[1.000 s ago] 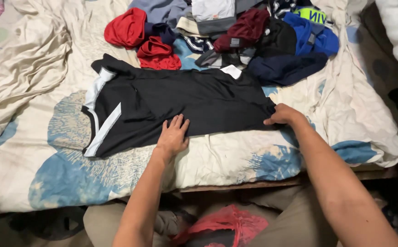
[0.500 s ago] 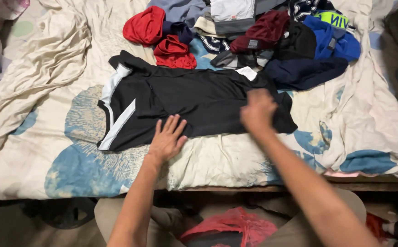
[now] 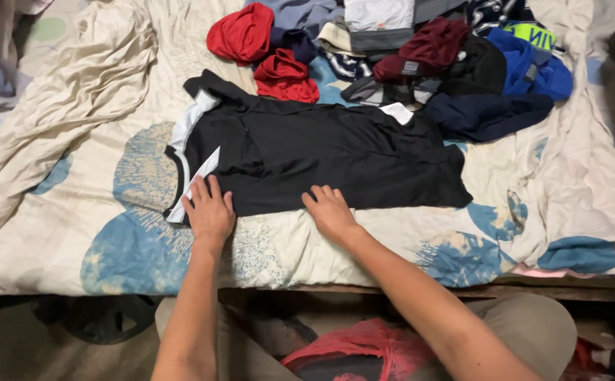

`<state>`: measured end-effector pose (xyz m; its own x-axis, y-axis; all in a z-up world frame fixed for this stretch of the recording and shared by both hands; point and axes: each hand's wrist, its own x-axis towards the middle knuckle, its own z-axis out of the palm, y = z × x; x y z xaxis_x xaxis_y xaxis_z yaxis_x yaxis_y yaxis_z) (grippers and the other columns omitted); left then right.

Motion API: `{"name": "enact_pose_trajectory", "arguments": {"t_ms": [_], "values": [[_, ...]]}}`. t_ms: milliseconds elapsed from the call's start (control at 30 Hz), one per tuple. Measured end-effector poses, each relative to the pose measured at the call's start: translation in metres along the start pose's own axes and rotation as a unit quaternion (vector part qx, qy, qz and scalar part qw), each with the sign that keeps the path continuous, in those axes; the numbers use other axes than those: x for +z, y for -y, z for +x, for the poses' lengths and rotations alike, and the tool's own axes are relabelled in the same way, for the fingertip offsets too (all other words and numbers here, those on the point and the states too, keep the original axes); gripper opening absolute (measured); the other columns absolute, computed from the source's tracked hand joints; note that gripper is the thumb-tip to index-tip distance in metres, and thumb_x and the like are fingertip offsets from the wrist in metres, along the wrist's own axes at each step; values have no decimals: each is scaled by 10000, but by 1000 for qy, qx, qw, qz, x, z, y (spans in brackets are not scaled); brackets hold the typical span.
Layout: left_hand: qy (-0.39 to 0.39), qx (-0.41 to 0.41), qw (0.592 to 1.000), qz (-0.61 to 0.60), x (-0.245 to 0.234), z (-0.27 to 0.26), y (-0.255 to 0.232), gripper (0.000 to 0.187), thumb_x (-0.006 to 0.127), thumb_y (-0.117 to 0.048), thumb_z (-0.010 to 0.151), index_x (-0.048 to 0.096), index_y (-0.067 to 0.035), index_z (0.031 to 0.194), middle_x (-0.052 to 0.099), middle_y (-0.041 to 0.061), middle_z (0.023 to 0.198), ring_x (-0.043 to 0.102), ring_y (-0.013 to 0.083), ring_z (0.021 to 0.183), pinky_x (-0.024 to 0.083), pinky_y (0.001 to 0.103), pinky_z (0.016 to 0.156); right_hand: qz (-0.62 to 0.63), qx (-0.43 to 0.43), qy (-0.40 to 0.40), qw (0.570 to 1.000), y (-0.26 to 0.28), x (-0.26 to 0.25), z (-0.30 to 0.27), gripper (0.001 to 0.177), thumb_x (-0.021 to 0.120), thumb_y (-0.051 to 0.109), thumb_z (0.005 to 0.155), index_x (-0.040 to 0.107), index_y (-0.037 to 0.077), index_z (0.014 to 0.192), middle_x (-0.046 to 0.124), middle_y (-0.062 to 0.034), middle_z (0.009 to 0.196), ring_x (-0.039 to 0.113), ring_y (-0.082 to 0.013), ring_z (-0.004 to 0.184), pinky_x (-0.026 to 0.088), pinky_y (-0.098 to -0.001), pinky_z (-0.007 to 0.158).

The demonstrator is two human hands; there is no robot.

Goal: The person folds a black pair of shorts and a pair of dark gray pants on a bed. They smooth and fold each item neatly, then place the folded shorts into a wooden shelf compartment.

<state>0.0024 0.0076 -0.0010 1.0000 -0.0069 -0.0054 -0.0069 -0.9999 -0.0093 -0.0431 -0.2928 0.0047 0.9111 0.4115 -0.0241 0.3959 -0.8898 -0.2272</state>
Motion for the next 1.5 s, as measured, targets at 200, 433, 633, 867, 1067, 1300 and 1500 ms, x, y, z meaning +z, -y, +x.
{"name": "enact_pose_trajectory", "arguments": {"t_ms": [200, 433, 633, 867, 1067, 1300, 1500], "values": [[-131, -46, 989, 48, 43, 13, 40, 271, 648, -430, 940, 596, -167, 980, 625, 56, 890, 618, 300, 903, 434, 482, 805, -13, -21, -83, 996, 10, 20, 17, 132, 490, 200, 969, 621, 199, 976, 515, -26, 883, 497, -244, 864, 388, -396, 751], [-190, -35, 979, 62, -6, -8, 40, 286, 672, -394, 955, 583, -125, 919, 576, 95, 872, 577, 318, 876, 420, 475, 781, 14, 29, -12, 999, 16, 12, 22, 208, 507, 134, 964, 637, 170, 1122, 581, -60, 964, 558, -291, 959, 457, -421, 784], [-191, -56, 978, 58, -12, -17, 39, 290, 680, -372, 981, 580, -118, 886, 539, 85, 902, 547, 310, 907, 415, 468, 796, 41, 73, 76, 994, 20, 5, 30, 284, 484, 112, 954, 617, 165, 1199, 606, -89, 1055, 579, -329, 1045, 468, -456, 849], [-228, 4, 973, 35, -9, -16, 51, 313, 669, -371, 1028, 565, -100, 910, 549, 103, 864, 565, 312, 867, 429, 439, 784, 31, 89, 98, 991, 25, 8, 36, 297, 471, 114, 971, 633, 136, 1219, 624, -132, 1078, 599, -363, 1057, 491, -490, 857], [-194, 49, 979, 31, 18, 3, 76, 304, 702, -371, 998, 587, -110, 892, 599, 97, 768, 627, 316, 773, 474, 450, 729, 33, 86, 115, 989, 19, 9, 45, 297, 490, 113, 951, 682, 131, 1177, 664, -136, 1011, 657, -378, 991, 534, -501, 806], [-93, 44, 993, -61, 2, 6, 96, 353, 457, -427, 1184, 475, -110, 1029, 666, 167, 688, 714, 445, 650, 524, 548, 622, 65, 93, 147, 983, 11, 18, 57, 135, 577, 88, 869, 712, 95, 876, 696, -170, 854, 721, -423, 868, 582, -524, 702], [79, 95, 987, 101, 29, 18, 146, 322, 340, -525, 1146, 410, -211, 1126, 765, 86, 760, 783, 368, 747, 563, 516, 708, 130, 136, 262, 946, 29, -5, 62, 239, 704, 62, 796, 759, 50, 1028, 750, -240, 1009, 729, -462, 975, 589, -535, 810]]}}
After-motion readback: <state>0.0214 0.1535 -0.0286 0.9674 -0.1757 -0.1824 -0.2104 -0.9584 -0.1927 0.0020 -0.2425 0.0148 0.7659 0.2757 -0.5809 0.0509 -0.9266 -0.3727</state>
